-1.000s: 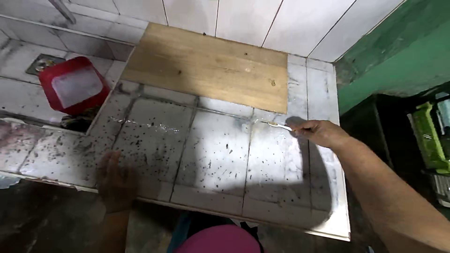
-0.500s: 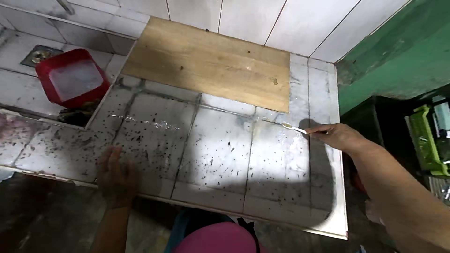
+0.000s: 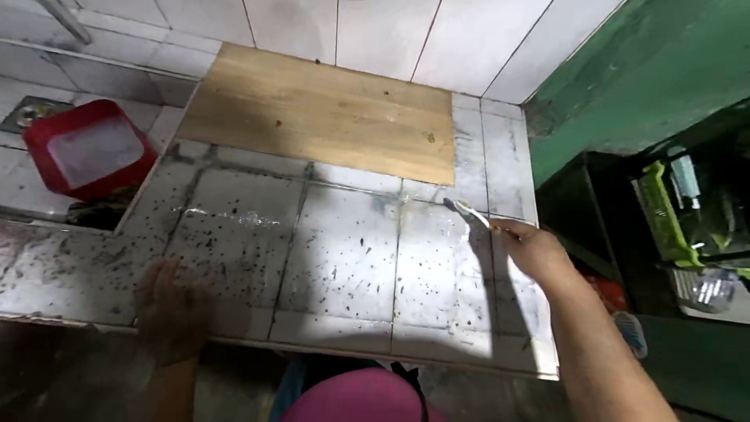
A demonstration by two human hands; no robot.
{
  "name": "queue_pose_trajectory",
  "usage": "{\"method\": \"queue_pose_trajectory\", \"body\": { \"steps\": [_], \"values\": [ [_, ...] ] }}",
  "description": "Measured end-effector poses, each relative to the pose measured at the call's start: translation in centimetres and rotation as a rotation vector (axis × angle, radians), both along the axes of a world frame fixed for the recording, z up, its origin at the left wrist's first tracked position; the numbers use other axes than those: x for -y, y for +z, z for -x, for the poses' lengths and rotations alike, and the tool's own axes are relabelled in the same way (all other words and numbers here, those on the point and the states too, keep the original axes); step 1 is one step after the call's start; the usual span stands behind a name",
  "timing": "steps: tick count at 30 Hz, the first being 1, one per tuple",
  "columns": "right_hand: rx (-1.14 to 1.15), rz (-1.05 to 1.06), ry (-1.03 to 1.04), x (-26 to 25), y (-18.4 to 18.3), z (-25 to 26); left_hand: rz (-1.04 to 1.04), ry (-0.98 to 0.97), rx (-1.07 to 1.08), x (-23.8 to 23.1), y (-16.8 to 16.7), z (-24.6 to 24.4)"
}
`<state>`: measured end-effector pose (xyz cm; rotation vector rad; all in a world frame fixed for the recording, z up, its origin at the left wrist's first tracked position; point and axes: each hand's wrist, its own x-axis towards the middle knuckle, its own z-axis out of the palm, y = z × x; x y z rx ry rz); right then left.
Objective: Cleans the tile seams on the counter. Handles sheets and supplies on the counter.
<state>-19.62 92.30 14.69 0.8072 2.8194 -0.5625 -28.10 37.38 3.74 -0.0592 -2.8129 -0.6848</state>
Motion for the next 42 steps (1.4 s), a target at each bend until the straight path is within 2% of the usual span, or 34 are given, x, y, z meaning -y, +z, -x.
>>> {"method": "queue_pose_trajectory", "body": {
  "steps": [3, 5, 8, 12, 16, 20, 26, 28, 35, 42],
  "values": [
    [0.104, -0.099, -0.077, 2.5, -0.8, -5.3, 0.018, -0.019, -0.003, 0.0, 0.1, 0.0],
    [0.136, -0.156, -0.139, 4.3, -2.2, -6.4, -0.002, -0.025, 0.009, -0.3, 0.6, 0.1],
    [0.103, -0.186, -0.205, 4.5, -3.9, -4.5, 0.000, -0.010, 0.016, -0.1, 0.2, 0.1],
    [0.176, -0.152, -0.282, 3.0, -3.4, 0.2, 0.008, 0.012, 0.037, -0.3, 0.5, -0.1],
    [0.143, -0.117, -0.262, 3.4, -3.2, -2.7, 0.007, 0.011, 0.028, -0.4, 0.7, -0.1],
    [0.122, -0.191, -0.255, 4.1, -3.5, -5.8, -0.038, 0.013, 0.026, 0.0, 0.1, -0.3],
    [0.173, -0.158, -0.320, 1.5, -2.5, -0.6, -0.037, 0.005, 0.055, -0.6, 1.3, -0.3],
    [0.152, -0.153, -0.321, 1.3, -2.6, -0.4, -0.033, 0.001, 0.039, -0.3, 0.8, -0.2],
    [0.138, -0.155, -0.367, 3.5, -3.3, -7.0, -0.077, 0.042, 0.052, 0.1, 0.2, -0.3],
    [0.136, -0.142, -0.328, 0.5, -3.0, 0.1, -0.058, 0.013, 0.040, -0.2, 0.5, -0.1]
  ]
}}
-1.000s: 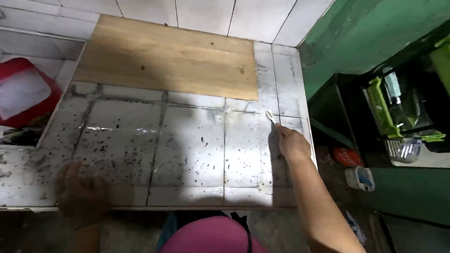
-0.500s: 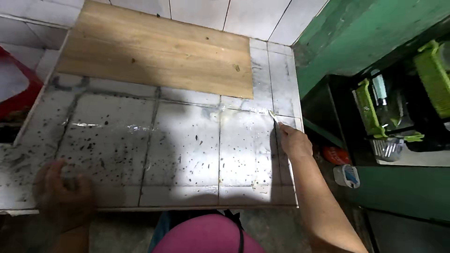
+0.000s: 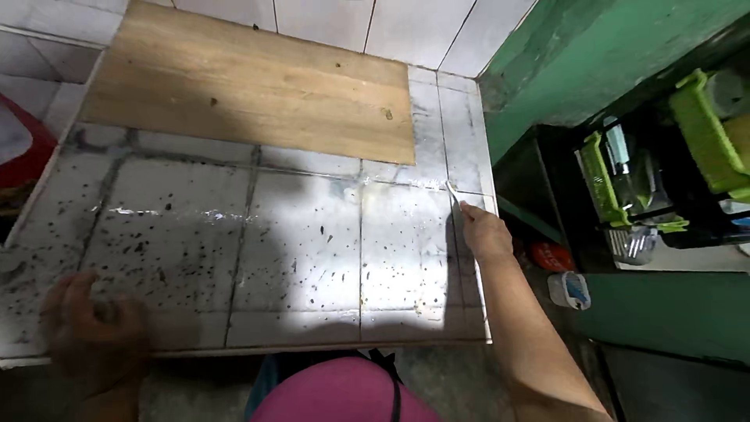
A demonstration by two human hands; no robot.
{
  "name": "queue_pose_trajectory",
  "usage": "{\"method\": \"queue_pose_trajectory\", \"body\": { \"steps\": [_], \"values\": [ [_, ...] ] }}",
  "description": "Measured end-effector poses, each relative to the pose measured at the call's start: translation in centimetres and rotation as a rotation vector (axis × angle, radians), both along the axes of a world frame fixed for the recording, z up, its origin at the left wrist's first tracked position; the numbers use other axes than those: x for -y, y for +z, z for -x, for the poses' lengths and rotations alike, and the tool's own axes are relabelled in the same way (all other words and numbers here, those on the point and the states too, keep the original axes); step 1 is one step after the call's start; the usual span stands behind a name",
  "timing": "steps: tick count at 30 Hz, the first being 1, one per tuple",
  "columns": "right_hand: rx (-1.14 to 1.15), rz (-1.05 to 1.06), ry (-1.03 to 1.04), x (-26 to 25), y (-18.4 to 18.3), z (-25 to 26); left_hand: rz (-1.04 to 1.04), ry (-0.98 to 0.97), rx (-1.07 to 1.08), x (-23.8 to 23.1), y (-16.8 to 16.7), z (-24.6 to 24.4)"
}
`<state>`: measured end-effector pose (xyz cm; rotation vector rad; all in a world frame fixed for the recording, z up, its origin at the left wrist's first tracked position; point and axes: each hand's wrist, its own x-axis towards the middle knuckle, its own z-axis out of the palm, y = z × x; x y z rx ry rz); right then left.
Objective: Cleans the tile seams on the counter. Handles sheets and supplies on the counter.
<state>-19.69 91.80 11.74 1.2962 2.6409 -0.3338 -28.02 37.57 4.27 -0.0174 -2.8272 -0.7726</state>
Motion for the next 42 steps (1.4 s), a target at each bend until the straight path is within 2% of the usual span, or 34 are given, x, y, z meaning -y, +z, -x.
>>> {"method": "queue_pose_trajectory", "body": {
  "steps": [2, 8, 11, 15, 17, 21, 23, 29, 32, 36, 42],
  "values": [
    [0.015, 0.003, -0.020, 0.3, 0.2, 0.0, -0.002, 0.006, 0.010, -0.1, 0.1, -0.1],
    [0.070, -0.015, -0.022, 3.3, 0.4, -5.3, -0.007, 0.018, 0.013, -0.2, 0.2, -0.1],
    [0.050, -0.031, 0.000, 1.7, 0.4, -2.7, 0.004, 0.021, -0.019, 0.2, -0.5, 0.0],
    [0.025, -0.019, 0.035, -1.3, 0.1, 2.4, -0.008, 0.028, 0.017, -0.5, 0.6, 0.1],
    [0.048, -0.032, 0.033, -1.1, 0.2, 2.1, -0.002, 0.030, 0.025, -0.5, 0.7, 0.0],
    [0.075, -0.044, 0.009, 1.4, 0.2, -2.9, -0.004, 0.014, -0.029, 0.4, -0.7, 0.1],
    [0.066, -0.064, 0.017, 1.4, -0.2, -3.6, 0.006, 0.009, -0.049, 1.0, -1.4, 0.1],
    [0.061, -0.027, 0.028, -2.6, 0.3, 1.8, 0.000, 0.020, -0.015, 0.2, -0.4, 0.2],
    [0.053, -0.042, 0.046, -1.5, 0.4, -0.4, -0.022, 0.017, -0.009, -0.3, 0.3, 0.0],
    [0.065, -0.057, 0.046, -0.2, 0.0, -3.2, -0.036, 0.024, -0.026, 0.4, -0.8, -0.1],
    [0.068, -0.025, 0.082, -2.6, 0.5, 2.4, -0.033, 0.023, -0.008, 0.4, -0.7, -0.1]
  ]
}}
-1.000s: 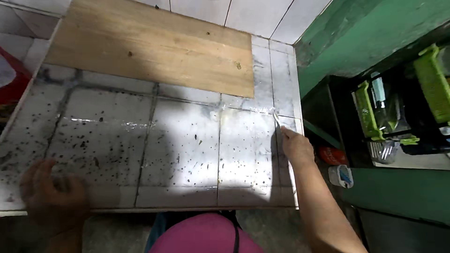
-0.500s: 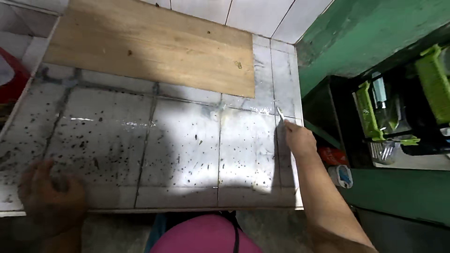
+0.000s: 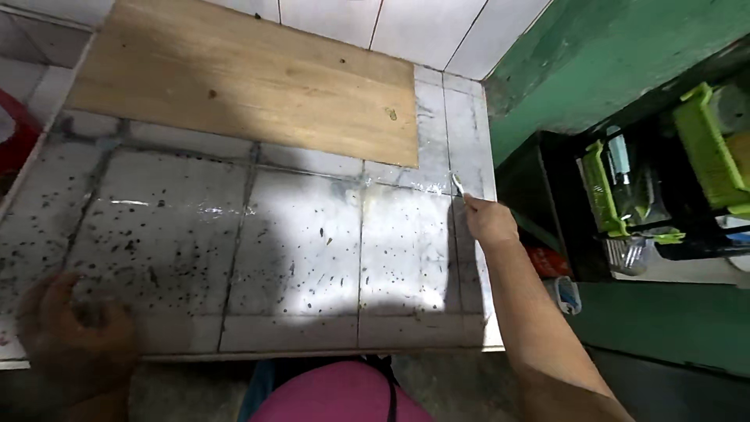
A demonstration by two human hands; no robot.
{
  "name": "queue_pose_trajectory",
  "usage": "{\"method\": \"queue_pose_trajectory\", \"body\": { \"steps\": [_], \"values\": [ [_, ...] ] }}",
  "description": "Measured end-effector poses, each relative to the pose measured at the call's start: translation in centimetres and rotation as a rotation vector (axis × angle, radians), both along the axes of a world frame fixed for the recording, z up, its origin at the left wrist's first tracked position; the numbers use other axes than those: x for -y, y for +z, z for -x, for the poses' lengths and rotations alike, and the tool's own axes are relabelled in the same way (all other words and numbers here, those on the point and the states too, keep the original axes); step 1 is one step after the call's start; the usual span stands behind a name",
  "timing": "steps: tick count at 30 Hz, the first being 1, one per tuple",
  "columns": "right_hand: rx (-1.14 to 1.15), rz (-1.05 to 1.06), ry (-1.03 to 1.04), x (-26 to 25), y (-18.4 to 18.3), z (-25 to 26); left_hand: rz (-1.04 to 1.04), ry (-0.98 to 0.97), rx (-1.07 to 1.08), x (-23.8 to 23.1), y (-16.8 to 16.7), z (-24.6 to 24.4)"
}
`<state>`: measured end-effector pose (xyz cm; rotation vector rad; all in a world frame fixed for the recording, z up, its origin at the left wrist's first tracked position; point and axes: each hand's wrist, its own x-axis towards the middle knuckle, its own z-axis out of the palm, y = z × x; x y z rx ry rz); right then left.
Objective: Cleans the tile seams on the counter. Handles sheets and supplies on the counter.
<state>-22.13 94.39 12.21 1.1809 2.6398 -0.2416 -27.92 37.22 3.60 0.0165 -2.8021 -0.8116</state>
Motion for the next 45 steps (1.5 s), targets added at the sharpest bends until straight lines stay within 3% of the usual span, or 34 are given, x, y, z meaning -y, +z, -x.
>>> {"method": "queue_pose_trajectory", "body": {
  "steps": [6, 13, 20, 26, 36, 41, 45],
  "values": [
    [-0.014, -0.027, -0.004, 2.9, -0.4, -5.8, -0.009, -0.021, -0.028, 0.5, -0.4, 0.1],
    [0.014, 0.011, 0.003, -0.5, 0.3, 0.0, -0.001, 0.014, 0.037, -0.4, 0.7, 0.1],
    [0.048, -0.040, -0.003, 2.5, -0.1, -5.3, -0.026, -0.005, -0.038, 0.0, -0.2, 0.1],
    [0.050, 0.003, -0.021, 0.2, 0.6, -0.3, -0.005, -0.011, -0.029, -0.5, 0.5, 0.2],
    [-0.183, 0.082, -0.101, 2.8, 0.4, -8.8, 0.015, -0.018, -0.024, 0.0, -0.4, 0.2],
    [-0.099, -0.010, -0.084, 4.9, -0.9, -9.1, 0.017, -0.002, 0.015, -1.2, 0.8, 0.1],
    [-0.049, -0.004, -0.163, 3.0, -1.1, -7.0, -0.014, -0.019, 0.082, -2.1, 2.4, -0.3]
  ]
}}
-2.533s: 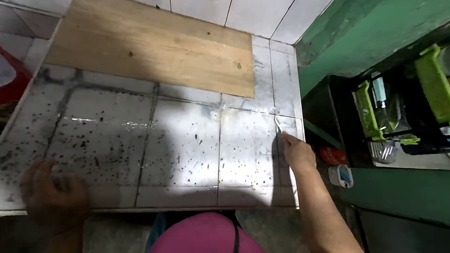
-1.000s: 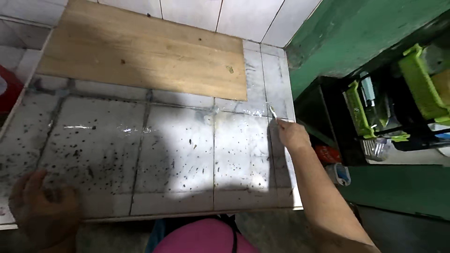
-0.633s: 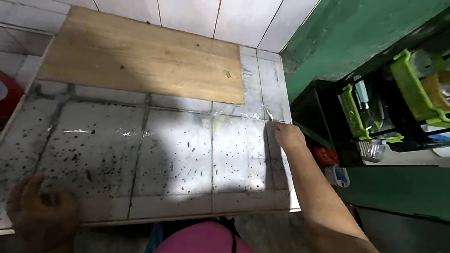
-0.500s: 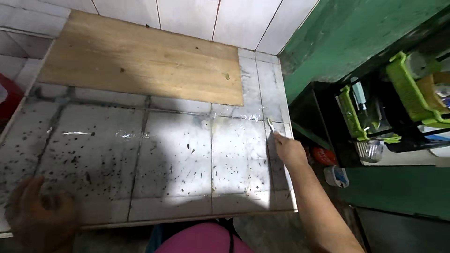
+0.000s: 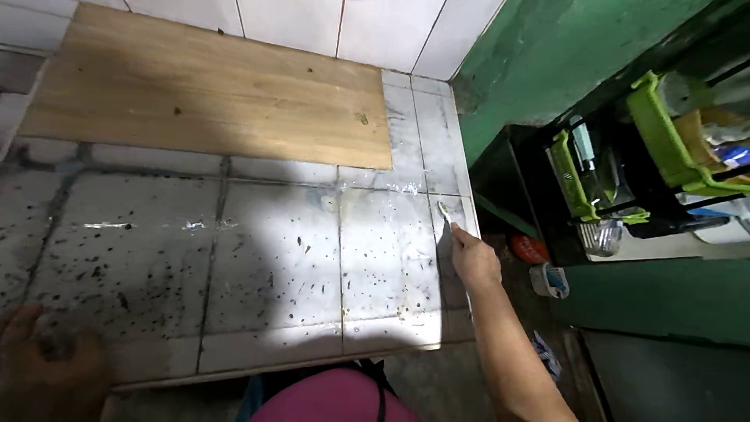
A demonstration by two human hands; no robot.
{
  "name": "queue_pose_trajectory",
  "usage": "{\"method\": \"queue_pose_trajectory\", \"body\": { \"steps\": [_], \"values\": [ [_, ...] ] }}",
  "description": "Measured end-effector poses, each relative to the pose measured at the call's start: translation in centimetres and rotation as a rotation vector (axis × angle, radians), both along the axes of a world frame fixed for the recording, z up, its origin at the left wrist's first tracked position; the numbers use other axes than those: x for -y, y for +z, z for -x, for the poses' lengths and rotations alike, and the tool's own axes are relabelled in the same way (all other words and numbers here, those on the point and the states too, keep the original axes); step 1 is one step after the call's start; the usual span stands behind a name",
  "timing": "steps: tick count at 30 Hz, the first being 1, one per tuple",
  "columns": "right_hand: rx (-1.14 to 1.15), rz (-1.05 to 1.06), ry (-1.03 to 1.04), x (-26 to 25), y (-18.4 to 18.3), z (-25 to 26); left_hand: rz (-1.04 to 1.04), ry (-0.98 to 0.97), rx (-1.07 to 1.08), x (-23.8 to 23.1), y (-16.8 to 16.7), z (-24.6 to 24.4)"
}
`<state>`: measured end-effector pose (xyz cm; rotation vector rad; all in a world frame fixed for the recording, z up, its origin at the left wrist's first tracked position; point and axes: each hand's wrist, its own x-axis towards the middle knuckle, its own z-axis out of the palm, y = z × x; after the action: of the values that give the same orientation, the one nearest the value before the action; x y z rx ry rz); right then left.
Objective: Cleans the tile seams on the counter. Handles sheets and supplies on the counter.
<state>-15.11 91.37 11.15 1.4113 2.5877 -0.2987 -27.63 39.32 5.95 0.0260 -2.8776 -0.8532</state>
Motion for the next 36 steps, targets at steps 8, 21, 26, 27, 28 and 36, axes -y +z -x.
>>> {"method": "queue_pose_trajectory", "body": {
  "steps": [8, 21, 26, 27, 28, 36],
  "values": [
    [-0.038, -0.022, -0.067, -0.3, 0.4, -3.1, -0.013, 0.010, 0.030, -0.3, 0.5, -0.2],
    [-0.076, 0.000, -0.025, -5.0, -0.1, -1.4, -0.030, 0.041, 0.022, 1.2, -1.5, 0.0],
    [-0.072, 0.002, -0.069, -3.3, -0.1, 2.5, 0.020, 0.020, -0.036, 1.6, -1.7, 0.5],
    [-0.076, 0.012, -0.061, -2.2, 0.1, 3.1, -0.001, 0.039, -0.017, 1.1, -1.4, 0.4],
    [-0.060, 0.020, -0.047, -1.3, 0.2, 3.5, -0.020, 0.056, 0.001, 0.7, -1.2, 0.3],
    [0.072, -0.033, -0.080, -2.4, 1.2, 3.0, -0.028, 0.069, 0.033, 0.6, -0.9, 0.2]
  ]
}}
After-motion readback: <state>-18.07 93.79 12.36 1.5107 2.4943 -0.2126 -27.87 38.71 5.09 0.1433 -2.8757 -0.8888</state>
